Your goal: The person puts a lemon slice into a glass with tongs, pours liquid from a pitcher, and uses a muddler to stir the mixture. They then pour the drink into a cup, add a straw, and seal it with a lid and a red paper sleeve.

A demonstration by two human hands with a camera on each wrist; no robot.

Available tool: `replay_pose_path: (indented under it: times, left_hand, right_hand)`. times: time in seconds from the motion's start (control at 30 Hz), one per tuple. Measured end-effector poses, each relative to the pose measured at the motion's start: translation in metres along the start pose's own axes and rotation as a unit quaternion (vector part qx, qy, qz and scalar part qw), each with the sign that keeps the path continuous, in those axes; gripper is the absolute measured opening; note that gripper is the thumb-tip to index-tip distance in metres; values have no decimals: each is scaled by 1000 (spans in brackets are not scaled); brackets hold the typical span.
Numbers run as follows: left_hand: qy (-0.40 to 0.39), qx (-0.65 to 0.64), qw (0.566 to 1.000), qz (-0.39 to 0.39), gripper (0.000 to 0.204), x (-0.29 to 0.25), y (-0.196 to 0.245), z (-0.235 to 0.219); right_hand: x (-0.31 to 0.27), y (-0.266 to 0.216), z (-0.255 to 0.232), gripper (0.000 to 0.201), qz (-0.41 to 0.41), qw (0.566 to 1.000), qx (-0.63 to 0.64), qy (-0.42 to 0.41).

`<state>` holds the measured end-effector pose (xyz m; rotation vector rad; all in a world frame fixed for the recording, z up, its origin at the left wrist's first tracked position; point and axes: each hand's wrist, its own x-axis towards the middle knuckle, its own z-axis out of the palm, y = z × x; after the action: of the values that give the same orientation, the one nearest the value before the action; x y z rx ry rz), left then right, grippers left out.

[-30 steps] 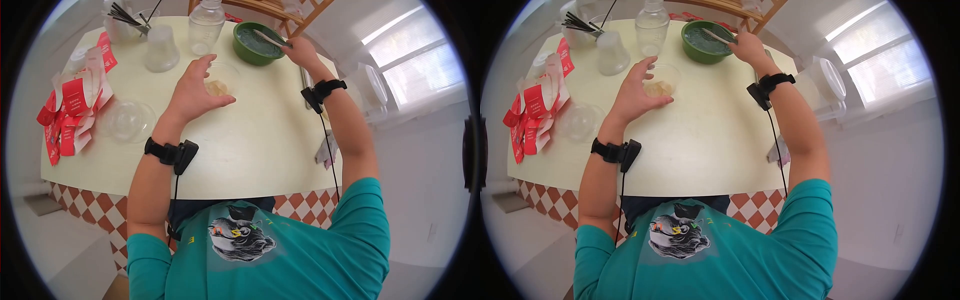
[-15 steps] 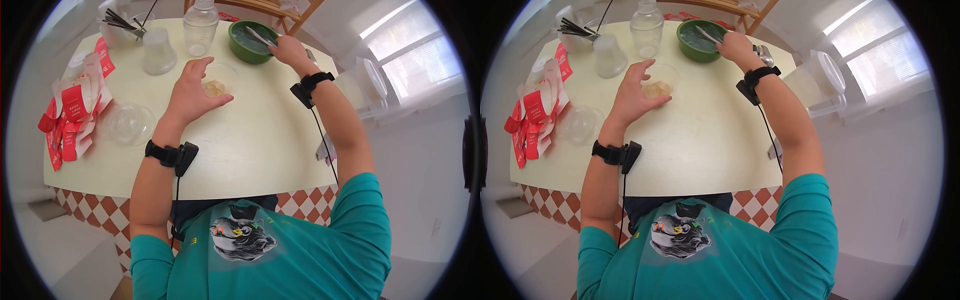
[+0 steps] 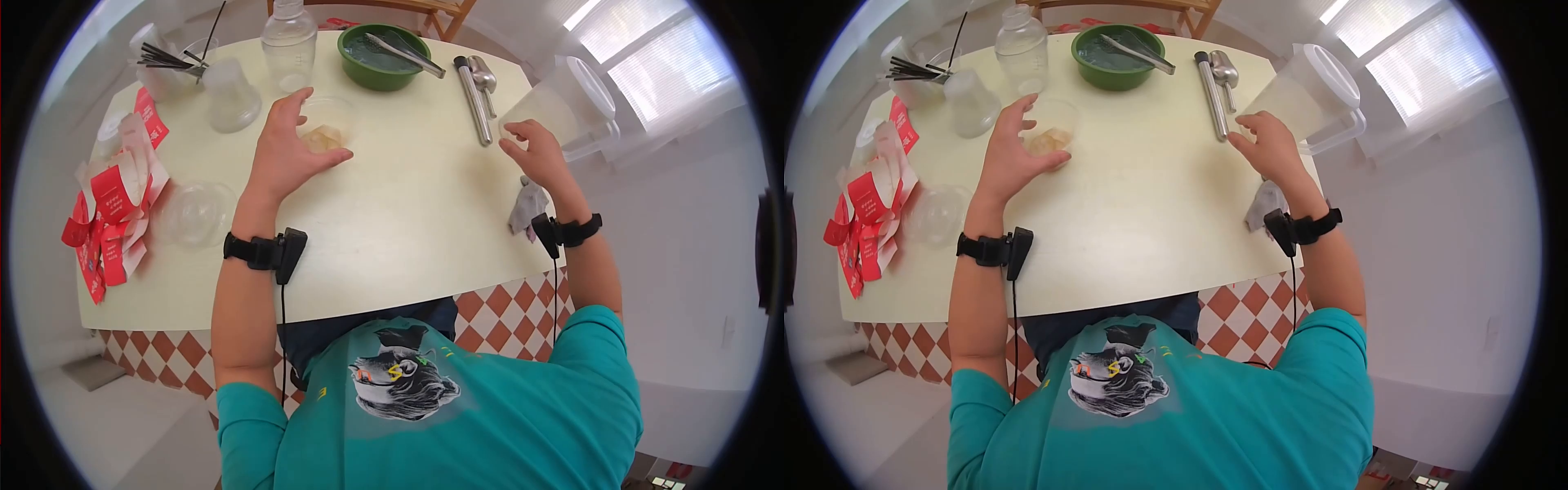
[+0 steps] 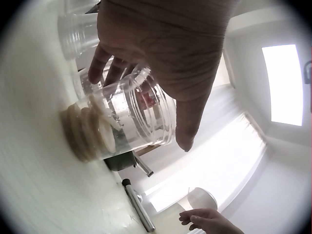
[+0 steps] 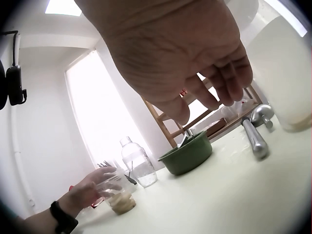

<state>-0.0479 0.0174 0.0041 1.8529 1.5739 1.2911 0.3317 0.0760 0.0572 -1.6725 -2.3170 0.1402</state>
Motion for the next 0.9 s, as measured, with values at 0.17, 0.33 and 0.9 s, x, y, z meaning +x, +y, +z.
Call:
replay_pose_path:
  times: [0.17, 0.33, 0.9]
  left_hand:
    - [-5, 2, 999, -33, 93, 0, 4, 0]
    - [0, 2, 999, -36, 91, -1, 6, 5]
    - [38, 213, 969, -123, 81, -11, 0, -66]
  right_hand:
    - [-31, 32, 19, 38, 38, 999, 21, -10]
    - [-30, 37, 37, 39, 57, 998, 15, -31]
    - [-116, 68, 29, 61, 113, 993, -8, -11]
